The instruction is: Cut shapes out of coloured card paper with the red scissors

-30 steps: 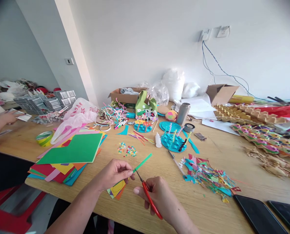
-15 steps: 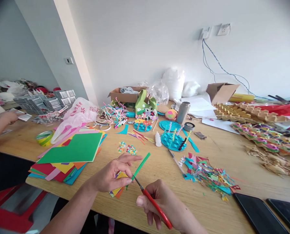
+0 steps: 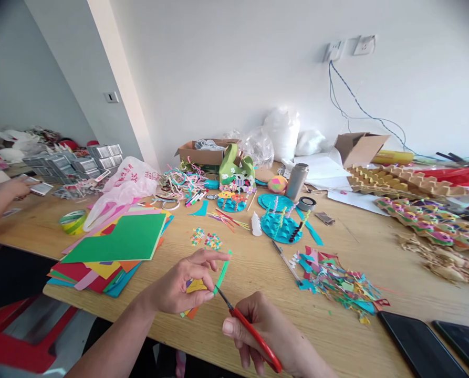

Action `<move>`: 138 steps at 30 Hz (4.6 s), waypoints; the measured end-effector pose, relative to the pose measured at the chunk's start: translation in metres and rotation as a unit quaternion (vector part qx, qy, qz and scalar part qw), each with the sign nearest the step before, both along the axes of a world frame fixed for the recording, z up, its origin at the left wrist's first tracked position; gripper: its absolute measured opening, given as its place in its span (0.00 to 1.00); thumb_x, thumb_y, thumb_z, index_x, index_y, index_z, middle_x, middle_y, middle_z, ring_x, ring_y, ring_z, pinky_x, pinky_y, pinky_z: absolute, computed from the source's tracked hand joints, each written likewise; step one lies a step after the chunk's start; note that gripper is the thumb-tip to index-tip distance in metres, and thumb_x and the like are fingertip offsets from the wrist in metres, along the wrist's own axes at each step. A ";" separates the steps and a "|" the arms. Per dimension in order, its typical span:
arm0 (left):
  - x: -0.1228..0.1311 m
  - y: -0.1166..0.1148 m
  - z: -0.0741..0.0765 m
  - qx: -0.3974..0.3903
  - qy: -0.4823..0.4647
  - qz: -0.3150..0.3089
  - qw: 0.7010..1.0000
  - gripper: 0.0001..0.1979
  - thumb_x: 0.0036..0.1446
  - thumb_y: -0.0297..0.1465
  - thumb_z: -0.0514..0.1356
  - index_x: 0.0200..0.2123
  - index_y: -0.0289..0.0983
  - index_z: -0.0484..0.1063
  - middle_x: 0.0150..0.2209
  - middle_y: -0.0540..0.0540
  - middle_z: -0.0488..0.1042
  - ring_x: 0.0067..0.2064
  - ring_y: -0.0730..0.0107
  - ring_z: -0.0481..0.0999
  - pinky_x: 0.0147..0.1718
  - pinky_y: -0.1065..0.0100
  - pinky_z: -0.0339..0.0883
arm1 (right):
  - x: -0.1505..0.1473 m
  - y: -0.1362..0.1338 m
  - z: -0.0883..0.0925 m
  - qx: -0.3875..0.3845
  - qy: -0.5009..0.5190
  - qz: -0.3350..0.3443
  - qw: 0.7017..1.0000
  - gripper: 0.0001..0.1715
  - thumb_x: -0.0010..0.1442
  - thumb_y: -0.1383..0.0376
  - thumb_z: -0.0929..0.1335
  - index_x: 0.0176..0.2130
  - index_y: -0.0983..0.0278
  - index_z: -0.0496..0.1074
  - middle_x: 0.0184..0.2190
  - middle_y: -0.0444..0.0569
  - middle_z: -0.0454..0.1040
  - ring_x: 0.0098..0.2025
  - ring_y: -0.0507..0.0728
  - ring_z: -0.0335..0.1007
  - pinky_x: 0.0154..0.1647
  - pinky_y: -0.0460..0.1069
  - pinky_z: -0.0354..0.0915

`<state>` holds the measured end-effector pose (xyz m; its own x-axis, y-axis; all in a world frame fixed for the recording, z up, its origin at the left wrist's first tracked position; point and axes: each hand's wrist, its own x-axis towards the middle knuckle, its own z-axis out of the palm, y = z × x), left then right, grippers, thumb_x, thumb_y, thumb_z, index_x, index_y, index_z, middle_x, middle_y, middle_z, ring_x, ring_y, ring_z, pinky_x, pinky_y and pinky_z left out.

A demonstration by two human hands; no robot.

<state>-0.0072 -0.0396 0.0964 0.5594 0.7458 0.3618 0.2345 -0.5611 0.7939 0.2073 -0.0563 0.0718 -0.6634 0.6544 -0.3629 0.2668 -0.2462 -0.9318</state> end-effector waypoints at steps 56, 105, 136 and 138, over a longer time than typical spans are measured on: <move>-0.010 0.224 -0.015 -0.060 0.041 0.264 0.962 0.12 0.41 0.20 0.60 0.30 0.40 0.77 0.31 0.48 0.77 0.43 0.61 0.74 0.48 0.63 0.61 | 0.036 0.104 -0.044 0.298 -0.054 -0.382 0.873 0.20 0.50 0.48 0.68 0.28 0.63 0.69 0.25 0.48 0.73 0.30 0.57 0.69 0.28 0.47 0.63; -0.070 0.006 -0.060 -0.148 0.185 0.320 0.917 0.23 0.48 0.40 0.62 0.48 0.41 0.72 0.41 0.43 0.76 0.41 0.61 0.73 0.40 0.65 0.63 | 0.033 0.103 -0.058 0.568 -0.240 -0.324 0.717 0.18 0.57 0.51 0.63 0.27 0.61 0.66 0.24 0.48 0.73 0.21 0.54 0.68 0.22 0.46 0.59; -0.019 0.013 -0.061 -0.136 0.358 0.230 0.895 0.20 0.35 0.28 0.64 0.36 0.36 0.68 0.37 0.44 0.72 0.42 0.60 0.69 0.39 0.67 0.60 | 0.044 0.112 -0.059 0.734 -0.248 -0.241 0.585 0.11 0.58 0.63 0.65 0.26 0.62 0.61 0.22 0.46 0.68 0.26 0.55 0.66 0.29 0.47 0.58; -0.020 0.014 -0.063 -0.138 0.353 0.230 0.896 0.16 0.35 0.28 0.64 0.32 0.37 0.68 0.35 0.45 0.72 0.40 0.62 0.69 0.38 0.68 0.60 | 0.043 0.112 -0.060 0.730 -0.237 -0.236 0.596 0.11 0.58 0.63 0.65 0.26 0.62 0.61 0.23 0.46 0.69 0.26 0.55 0.66 0.29 0.47 0.58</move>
<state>-0.0276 -0.0259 0.0339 0.1862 0.9631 -0.1945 0.8893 -0.0810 0.4502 0.2503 0.0554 0.0116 -0.3295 0.5767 0.7476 0.8077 0.5822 -0.0931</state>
